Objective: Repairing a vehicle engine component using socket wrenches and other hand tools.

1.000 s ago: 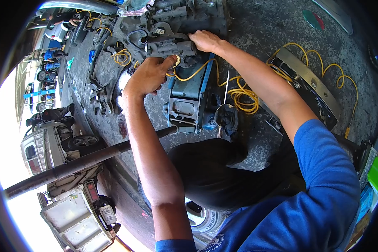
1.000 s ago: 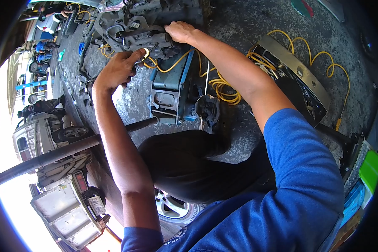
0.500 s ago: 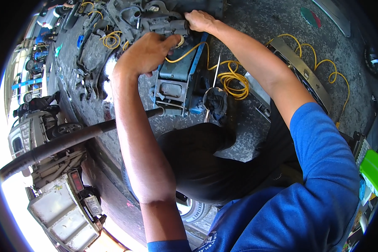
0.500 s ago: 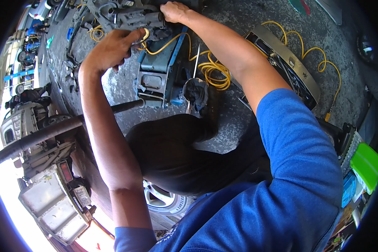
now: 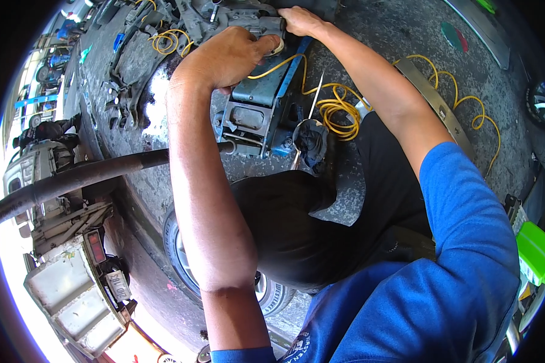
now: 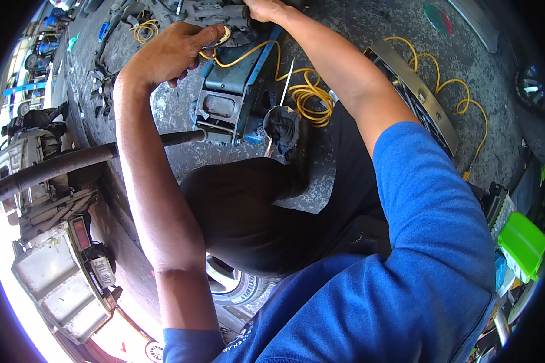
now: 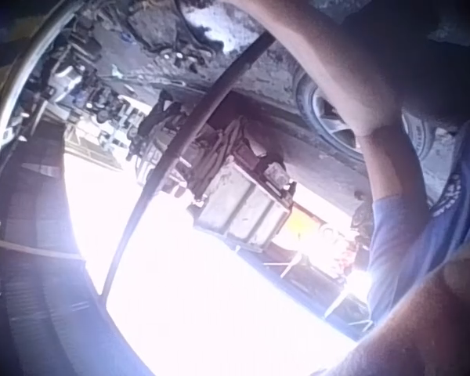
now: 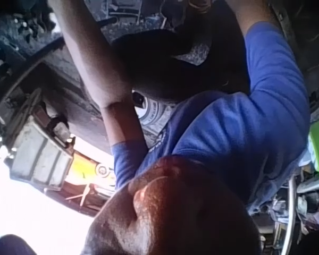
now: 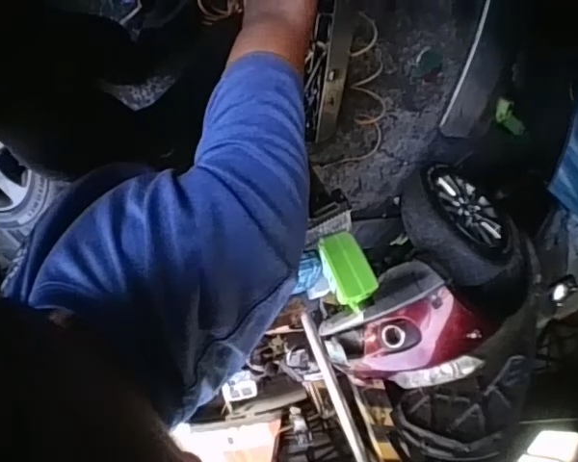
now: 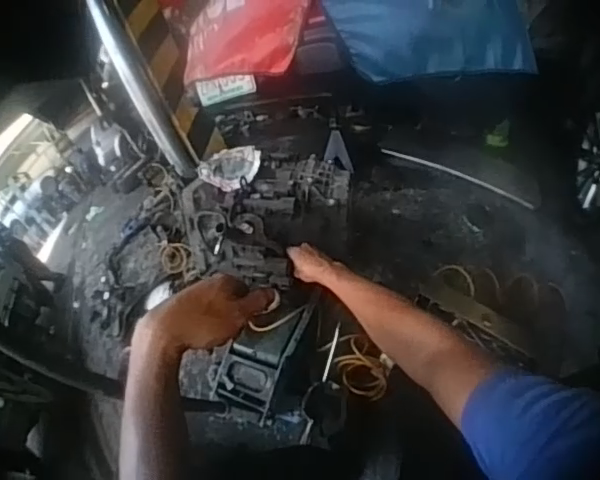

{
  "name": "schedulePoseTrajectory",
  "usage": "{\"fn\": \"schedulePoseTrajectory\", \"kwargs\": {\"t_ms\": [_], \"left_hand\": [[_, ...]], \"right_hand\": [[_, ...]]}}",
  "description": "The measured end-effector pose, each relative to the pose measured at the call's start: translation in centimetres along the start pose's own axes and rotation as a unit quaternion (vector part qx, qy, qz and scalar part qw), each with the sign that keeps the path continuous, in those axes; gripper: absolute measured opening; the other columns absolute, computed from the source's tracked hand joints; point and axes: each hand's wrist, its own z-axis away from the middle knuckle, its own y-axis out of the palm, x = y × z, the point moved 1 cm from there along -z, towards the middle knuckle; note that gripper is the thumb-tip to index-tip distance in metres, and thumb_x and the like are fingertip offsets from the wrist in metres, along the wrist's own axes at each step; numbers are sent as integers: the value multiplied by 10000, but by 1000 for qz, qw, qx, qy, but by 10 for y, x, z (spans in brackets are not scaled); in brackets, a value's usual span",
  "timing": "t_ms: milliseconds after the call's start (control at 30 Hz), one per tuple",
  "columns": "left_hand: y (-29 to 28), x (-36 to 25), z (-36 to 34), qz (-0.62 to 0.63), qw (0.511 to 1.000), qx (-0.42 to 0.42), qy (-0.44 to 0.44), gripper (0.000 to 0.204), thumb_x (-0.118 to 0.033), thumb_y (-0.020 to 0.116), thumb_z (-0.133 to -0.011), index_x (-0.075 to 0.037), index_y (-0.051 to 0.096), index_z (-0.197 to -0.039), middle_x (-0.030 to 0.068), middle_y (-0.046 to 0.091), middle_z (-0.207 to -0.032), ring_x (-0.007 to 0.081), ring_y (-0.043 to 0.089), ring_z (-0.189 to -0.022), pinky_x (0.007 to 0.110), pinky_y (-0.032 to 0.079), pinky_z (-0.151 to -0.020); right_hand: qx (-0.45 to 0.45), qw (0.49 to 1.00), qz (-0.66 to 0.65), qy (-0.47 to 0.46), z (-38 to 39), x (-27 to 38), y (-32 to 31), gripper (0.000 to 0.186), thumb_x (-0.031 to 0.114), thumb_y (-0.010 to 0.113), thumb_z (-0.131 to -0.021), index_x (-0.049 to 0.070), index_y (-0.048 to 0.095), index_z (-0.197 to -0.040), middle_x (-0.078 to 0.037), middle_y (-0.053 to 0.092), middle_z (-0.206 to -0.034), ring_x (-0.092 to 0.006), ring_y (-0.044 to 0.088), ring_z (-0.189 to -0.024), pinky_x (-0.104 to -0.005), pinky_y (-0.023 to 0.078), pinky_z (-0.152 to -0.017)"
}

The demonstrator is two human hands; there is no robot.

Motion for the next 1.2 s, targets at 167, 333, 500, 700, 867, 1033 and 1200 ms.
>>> {"fn": "schedulePoseTrajectory", "kwargs": {"t_ms": [167,333,500,700,867,1033,1200], "left_hand": [[-5,7,2,53,999,-13,8,623,-586,509,-891,3,684,-995,54,502,-581,140,517,-462,291,419,-429],[-11,-3,4,13,1000,-27,-1,418,-431,469,-939,-98,696,-1051,217,630,-742,295,624,-562,410,496,-565],[-10,4,-1,60,998,-1,-37,574,-533,508,-904,12,670,-983,99,517,-580,185,529,-487,338,434,-475],[-8,9,1,89,994,1,-61,621,-581,538,-893,20,661,-993,33,479,-578,114,469,-466,276,384,-419],[-7,10,-1,88,994,2,-60,612,-576,539,-897,19,663,-967,30,477,-573,112,452,-450,273,366,-404],[-6,11,3,77,995,1,-64,615,-576,538,-899,23,665,-958,30,473,-562,116,455,-444,276,373,-404],[-7,4,8,78,996,0,-32,620,-579,539,-899,25,665,-957,31,473,-559,117,460,-444,279,382,-404]], "right_hand": [[-104,994,43,-7,8,6,4,331,69,584,-793,83,585,-1123,-249,664,-916,-425,635,-919,-505,526,-793],[-90,994,-8,-55,12,2,0,342,58,536,-838,77,601,-1173,-249,661,-981,-414,640,-957,-482,532,-813],[-50,999,12,5,10,16,-3,392,49,543,-828,78,573,-1217,-260,651,-1028,-408,632,-994,-474,522,-852],[-76,997,-24,6,12,17,-8,401,5,553,-795,56,577,-1192,-275,649,-990,-422,629,-968,-483,521,-830],[-79,997,-25,6,9,7,-8,439,-26,546,-777,44,566,-1209,-284,644,-985,-430,622,-968,-488,517,-831],[-79,996,-30,1,10,18,-5,368,-17,538,-786,43,597,-1144,-281,643,-983,-430,615,-981,-486,516,-831],[-44,999,0,-15,6,10,-7,356,-19,514,-793,43,593,-1135,-285,643,-976,-442,610,-983,-497,513,-824]]}}
